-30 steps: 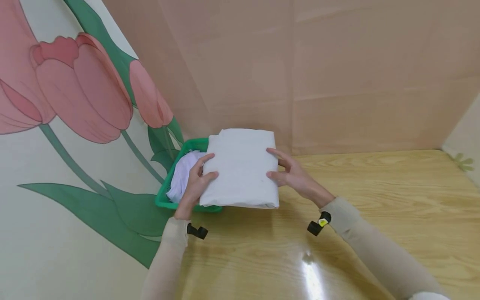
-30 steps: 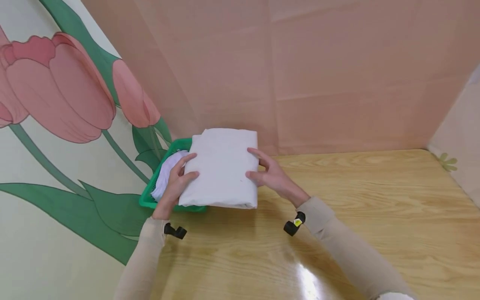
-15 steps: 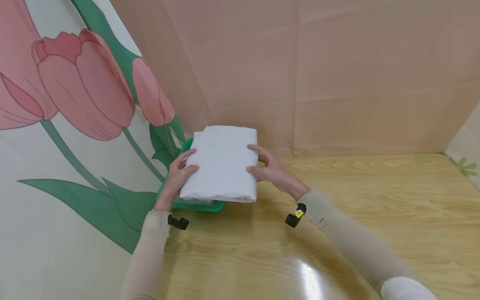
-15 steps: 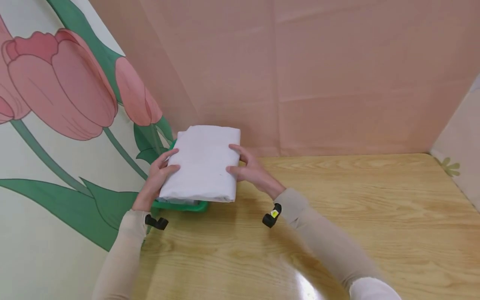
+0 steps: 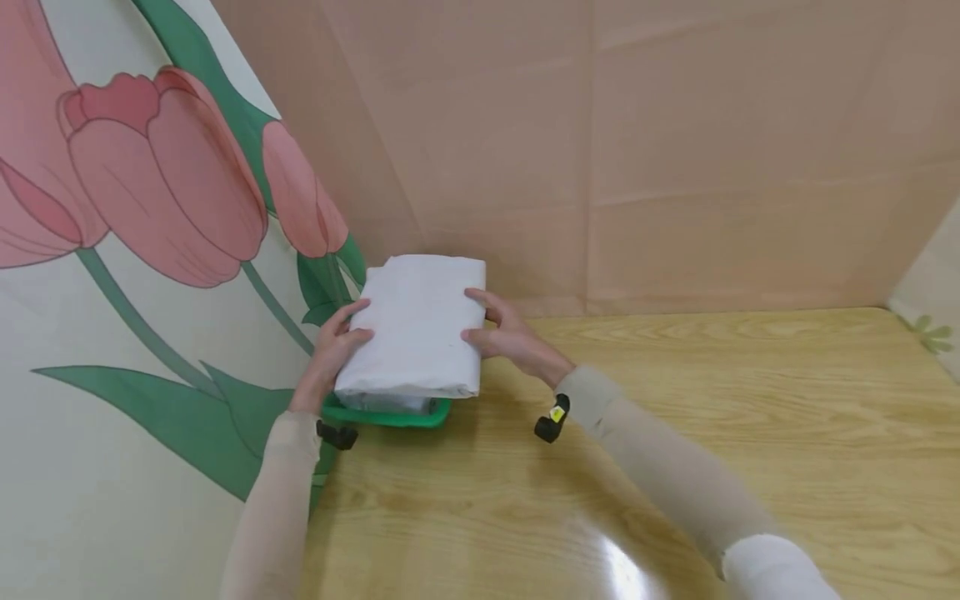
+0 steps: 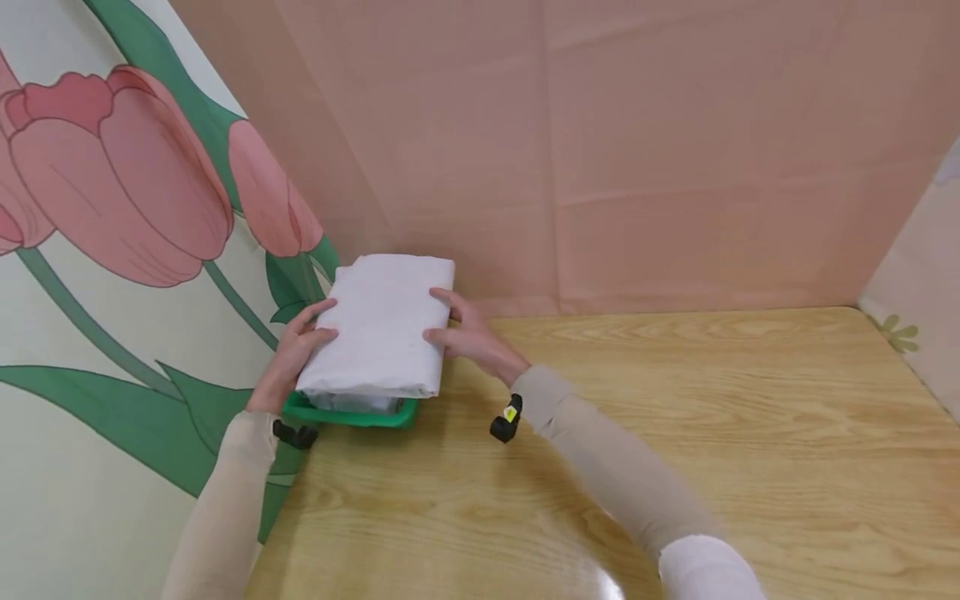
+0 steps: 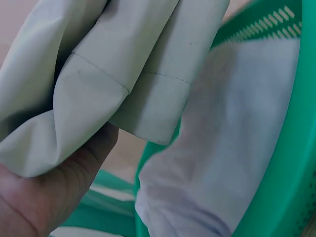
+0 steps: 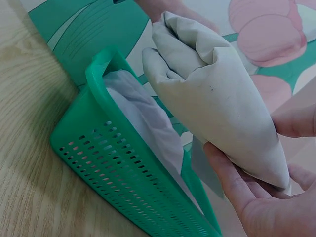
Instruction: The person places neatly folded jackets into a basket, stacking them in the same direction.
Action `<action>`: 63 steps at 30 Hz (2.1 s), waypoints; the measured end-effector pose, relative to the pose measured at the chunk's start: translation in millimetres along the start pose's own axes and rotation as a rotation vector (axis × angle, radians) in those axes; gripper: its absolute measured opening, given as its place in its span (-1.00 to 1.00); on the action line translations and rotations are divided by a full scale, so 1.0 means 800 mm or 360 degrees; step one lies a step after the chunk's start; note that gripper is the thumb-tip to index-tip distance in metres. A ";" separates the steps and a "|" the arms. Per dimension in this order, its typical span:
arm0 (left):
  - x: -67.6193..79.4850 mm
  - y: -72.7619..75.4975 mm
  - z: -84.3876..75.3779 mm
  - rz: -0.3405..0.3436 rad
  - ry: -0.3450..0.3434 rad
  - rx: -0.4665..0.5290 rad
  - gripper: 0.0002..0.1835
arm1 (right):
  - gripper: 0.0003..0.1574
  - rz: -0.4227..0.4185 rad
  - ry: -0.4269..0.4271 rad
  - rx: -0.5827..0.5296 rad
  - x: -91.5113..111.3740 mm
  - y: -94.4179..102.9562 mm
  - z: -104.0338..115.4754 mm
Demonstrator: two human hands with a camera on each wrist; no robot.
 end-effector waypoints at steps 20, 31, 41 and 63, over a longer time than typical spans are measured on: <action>-0.031 0.051 0.019 0.0071 0.0198 -0.0145 -0.28 | 0.02 -0.0020 -0.0164 0.0030 -0.037 -0.058 -0.021; -0.044 0.064 0.047 0.0109 0.0241 -0.0182 -0.28 | 0.03 0.0013 -0.0248 0.0016 -0.042 -0.080 -0.032; -0.057 0.062 0.063 0.0150 0.0271 -0.0223 -0.23 | 0.05 -0.0011 -0.0277 0.0061 -0.048 -0.083 -0.042; -0.061 0.048 0.055 0.0219 0.0350 -0.0251 -0.35 | 0.04 0.0101 -0.0408 0.0003 -0.038 -0.080 -0.038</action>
Point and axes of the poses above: each hand's wrist, its own x-axis away from the middle knuckle, its own y-axis out of the back of the hand, z = x × y, the point moved 3 cm from there along -x, towards the middle knuckle, and after that the axes turned 7 degrees about -z, right-handed, at the moved point
